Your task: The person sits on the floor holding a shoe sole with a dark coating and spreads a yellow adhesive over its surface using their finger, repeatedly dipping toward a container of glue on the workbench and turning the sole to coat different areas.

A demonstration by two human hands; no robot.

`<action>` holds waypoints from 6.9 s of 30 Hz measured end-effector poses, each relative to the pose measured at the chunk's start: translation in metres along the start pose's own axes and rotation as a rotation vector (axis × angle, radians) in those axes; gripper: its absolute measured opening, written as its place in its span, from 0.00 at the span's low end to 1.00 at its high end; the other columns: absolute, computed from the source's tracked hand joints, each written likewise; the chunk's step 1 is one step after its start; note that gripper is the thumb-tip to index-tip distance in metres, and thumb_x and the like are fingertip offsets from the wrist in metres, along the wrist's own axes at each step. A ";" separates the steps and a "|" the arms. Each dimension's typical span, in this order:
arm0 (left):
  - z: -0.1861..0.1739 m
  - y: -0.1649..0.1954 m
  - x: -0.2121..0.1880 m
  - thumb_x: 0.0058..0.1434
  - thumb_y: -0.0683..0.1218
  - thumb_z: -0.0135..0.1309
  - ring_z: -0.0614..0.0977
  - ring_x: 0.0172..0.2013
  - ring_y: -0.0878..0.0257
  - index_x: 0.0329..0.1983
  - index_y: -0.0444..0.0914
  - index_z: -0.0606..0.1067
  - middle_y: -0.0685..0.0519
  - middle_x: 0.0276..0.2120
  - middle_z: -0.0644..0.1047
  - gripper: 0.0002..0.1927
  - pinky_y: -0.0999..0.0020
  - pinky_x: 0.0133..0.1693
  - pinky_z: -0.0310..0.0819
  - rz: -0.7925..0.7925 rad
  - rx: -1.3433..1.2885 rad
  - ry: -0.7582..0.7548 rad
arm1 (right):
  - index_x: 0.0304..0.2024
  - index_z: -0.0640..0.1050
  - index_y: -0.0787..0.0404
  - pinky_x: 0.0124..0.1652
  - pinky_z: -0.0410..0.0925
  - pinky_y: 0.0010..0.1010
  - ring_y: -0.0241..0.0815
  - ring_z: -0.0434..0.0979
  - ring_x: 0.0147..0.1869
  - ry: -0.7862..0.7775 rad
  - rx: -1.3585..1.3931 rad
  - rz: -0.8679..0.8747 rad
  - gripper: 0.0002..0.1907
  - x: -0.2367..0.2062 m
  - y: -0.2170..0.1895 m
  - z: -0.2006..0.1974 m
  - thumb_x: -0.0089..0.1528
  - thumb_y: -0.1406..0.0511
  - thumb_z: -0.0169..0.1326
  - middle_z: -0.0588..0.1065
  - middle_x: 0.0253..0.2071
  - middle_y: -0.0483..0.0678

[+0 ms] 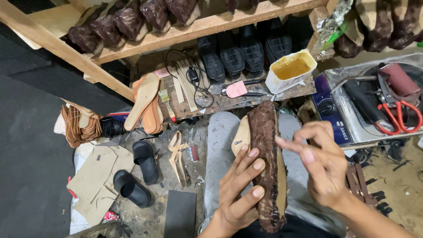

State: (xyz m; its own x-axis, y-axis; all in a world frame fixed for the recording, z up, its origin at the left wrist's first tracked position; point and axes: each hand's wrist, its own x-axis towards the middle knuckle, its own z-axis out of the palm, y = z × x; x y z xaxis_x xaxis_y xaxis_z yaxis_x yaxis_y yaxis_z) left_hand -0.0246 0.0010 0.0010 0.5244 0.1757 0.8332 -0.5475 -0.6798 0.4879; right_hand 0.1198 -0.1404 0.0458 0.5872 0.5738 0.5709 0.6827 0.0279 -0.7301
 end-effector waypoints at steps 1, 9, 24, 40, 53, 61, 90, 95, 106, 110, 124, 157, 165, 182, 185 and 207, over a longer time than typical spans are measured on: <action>0.000 0.000 0.000 0.69 0.44 0.62 0.78 0.65 0.34 0.64 0.46 0.62 0.41 0.64 0.72 0.26 0.31 0.70 0.69 0.001 0.001 -0.005 | 0.50 0.83 0.65 0.56 0.59 0.35 0.46 0.65 0.51 0.002 -0.038 0.050 0.21 0.001 0.001 0.001 0.71 0.61 0.41 0.72 0.41 0.49; -0.001 0.005 0.001 0.68 0.46 0.63 0.78 0.66 0.35 0.65 0.46 0.62 0.42 0.64 0.72 0.27 0.31 0.70 0.70 -0.031 -0.007 -0.004 | 0.50 0.82 0.64 0.57 0.59 0.33 0.42 0.65 0.51 0.016 -0.026 -0.006 0.20 0.002 0.001 0.003 0.71 0.61 0.42 0.71 0.42 0.47; 0.004 0.002 -0.002 0.51 0.40 0.77 0.71 0.71 0.42 0.72 0.46 0.57 0.38 0.71 0.66 0.52 0.46 0.68 0.76 -0.240 -0.388 0.192 | 0.73 0.67 0.66 0.72 0.54 0.43 0.50 0.62 0.67 0.280 0.758 0.382 0.32 0.004 0.050 0.002 0.77 0.50 0.37 0.67 0.62 0.57; -0.026 -0.100 0.004 0.56 0.42 0.61 0.75 0.64 0.50 0.69 0.26 0.61 0.41 0.61 0.73 0.39 0.50 0.71 0.66 -0.684 -1.285 0.263 | 0.80 0.41 0.45 0.72 0.46 0.60 0.63 0.48 0.82 0.354 1.013 0.572 0.48 -0.025 -0.009 0.031 0.63 0.34 0.28 0.48 0.80 0.64; -0.008 -0.111 0.010 0.58 0.43 0.50 0.74 0.64 0.49 0.71 0.29 0.60 0.42 0.63 0.72 0.36 0.50 0.69 0.64 -0.753 -1.405 0.359 | 0.81 0.41 0.52 0.74 0.46 0.56 0.63 0.50 0.81 0.411 0.902 0.440 0.48 -0.044 -0.005 0.045 0.66 0.37 0.32 0.49 0.79 0.67; -0.010 -0.102 0.010 0.56 0.44 0.54 0.74 0.64 0.50 0.69 0.26 0.61 0.41 0.61 0.72 0.38 0.53 0.69 0.64 -0.712 -1.260 0.243 | 0.80 0.42 0.50 0.73 0.47 0.58 0.62 0.50 0.81 0.421 0.962 0.501 0.49 -0.046 0.013 0.047 0.64 0.36 0.32 0.50 0.78 0.65; -0.009 -0.053 0.022 0.41 0.40 0.77 0.75 0.65 0.55 0.72 0.31 0.58 0.44 0.64 0.71 0.57 0.59 0.67 0.70 -0.763 -0.417 0.162 | 0.73 0.60 0.56 0.60 0.63 0.45 0.49 0.72 0.56 -0.067 0.555 0.578 0.37 0.023 0.160 0.020 0.66 0.50 0.48 0.73 0.54 0.57; -0.007 -0.049 0.016 0.45 0.43 0.77 0.80 0.61 0.53 0.71 0.31 0.61 0.41 0.61 0.76 0.52 0.60 0.63 0.74 -0.572 -0.117 0.093 | 0.64 0.75 0.57 0.56 0.61 0.42 0.55 0.66 0.58 -0.159 -0.617 0.144 0.28 0.080 0.238 -0.013 0.63 0.54 0.54 0.72 0.52 0.58; 0.003 -0.047 0.022 0.53 0.42 0.75 0.82 0.64 0.47 0.74 0.41 0.60 0.37 0.69 0.72 0.49 0.59 0.62 0.81 -0.325 -0.079 0.086 | 0.35 0.85 0.62 0.57 0.53 0.49 0.51 0.66 0.56 -0.314 -1.103 0.053 0.32 0.129 0.240 -0.008 0.74 0.45 0.46 0.77 0.42 0.53; 0.005 -0.046 0.024 0.53 0.42 0.76 0.82 0.65 0.47 0.74 0.42 0.60 0.37 0.69 0.72 0.49 0.59 0.62 0.80 -0.296 -0.034 0.070 | 0.37 0.84 0.63 0.58 0.53 0.45 0.49 0.65 0.52 -0.169 -0.628 0.087 0.30 0.115 0.170 -0.017 0.75 0.49 0.41 0.73 0.37 0.51; 0.011 -0.018 0.023 0.53 0.46 0.76 0.87 0.57 0.50 0.73 0.34 0.61 0.40 0.61 0.78 0.49 0.61 0.59 0.83 -0.358 -0.050 0.010 | 0.55 0.80 0.65 0.61 0.56 0.47 0.49 0.61 0.51 -0.175 -0.032 -0.152 0.50 0.009 0.003 -0.003 0.70 0.38 0.17 0.68 0.43 0.49; -0.015 0.011 0.042 0.51 0.49 0.72 0.89 0.52 0.58 0.76 0.27 0.62 0.44 0.53 0.83 0.52 0.66 0.57 0.82 -0.588 -0.206 -0.167 | 0.51 0.84 0.54 0.60 0.54 0.48 0.50 0.63 0.48 -0.067 -0.342 -0.413 0.35 0.032 -0.021 -0.014 0.73 0.46 0.27 0.71 0.36 0.44; -0.016 0.012 0.042 0.52 0.49 0.71 0.88 0.53 0.58 0.76 0.26 0.61 0.43 0.54 0.83 0.52 0.66 0.58 0.82 -0.582 -0.230 -0.163 | 0.52 0.83 0.51 0.59 0.53 0.49 0.52 0.62 0.47 -0.073 -0.315 -0.433 0.32 0.035 -0.020 -0.015 0.73 0.45 0.29 0.71 0.37 0.44; -0.022 0.010 0.042 0.53 0.52 0.69 0.88 0.56 0.57 0.76 0.26 0.62 0.42 0.56 0.82 0.51 0.66 0.61 0.80 -0.580 -0.296 -0.194 | 0.51 0.84 0.42 0.59 0.50 0.52 0.48 0.63 0.47 -0.025 -0.550 -0.605 0.23 0.036 -0.013 -0.021 0.70 0.45 0.41 0.72 0.39 0.43; -0.023 0.010 0.044 0.53 0.52 0.67 0.88 0.55 0.58 0.76 0.26 0.62 0.43 0.55 0.83 0.50 0.67 0.61 0.80 -0.616 -0.347 -0.202 | 0.50 0.85 0.42 0.58 0.49 0.52 0.48 0.63 0.46 -0.005 -0.602 -0.646 0.23 0.039 -0.013 -0.025 0.68 0.45 0.42 0.71 0.37 0.43; -0.024 0.009 0.041 0.54 0.50 0.65 0.84 0.56 0.60 0.76 0.25 0.62 0.42 0.56 0.82 0.49 0.67 0.63 0.75 -0.725 -0.496 -0.214 | 0.50 0.86 0.44 0.58 0.48 0.51 0.46 0.65 0.47 -0.031 -0.662 -0.708 0.24 0.042 -0.009 -0.029 0.66 0.46 0.44 0.73 0.38 0.41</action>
State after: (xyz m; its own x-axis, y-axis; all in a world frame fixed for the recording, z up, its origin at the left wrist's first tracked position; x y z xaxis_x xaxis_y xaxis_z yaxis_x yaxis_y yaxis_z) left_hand -0.0235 0.0195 0.0458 0.9331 0.2717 0.2354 -0.2276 -0.0602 0.9719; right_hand 0.1509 -0.1403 0.0872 -0.0597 0.6229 0.7800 0.9859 -0.0853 0.1436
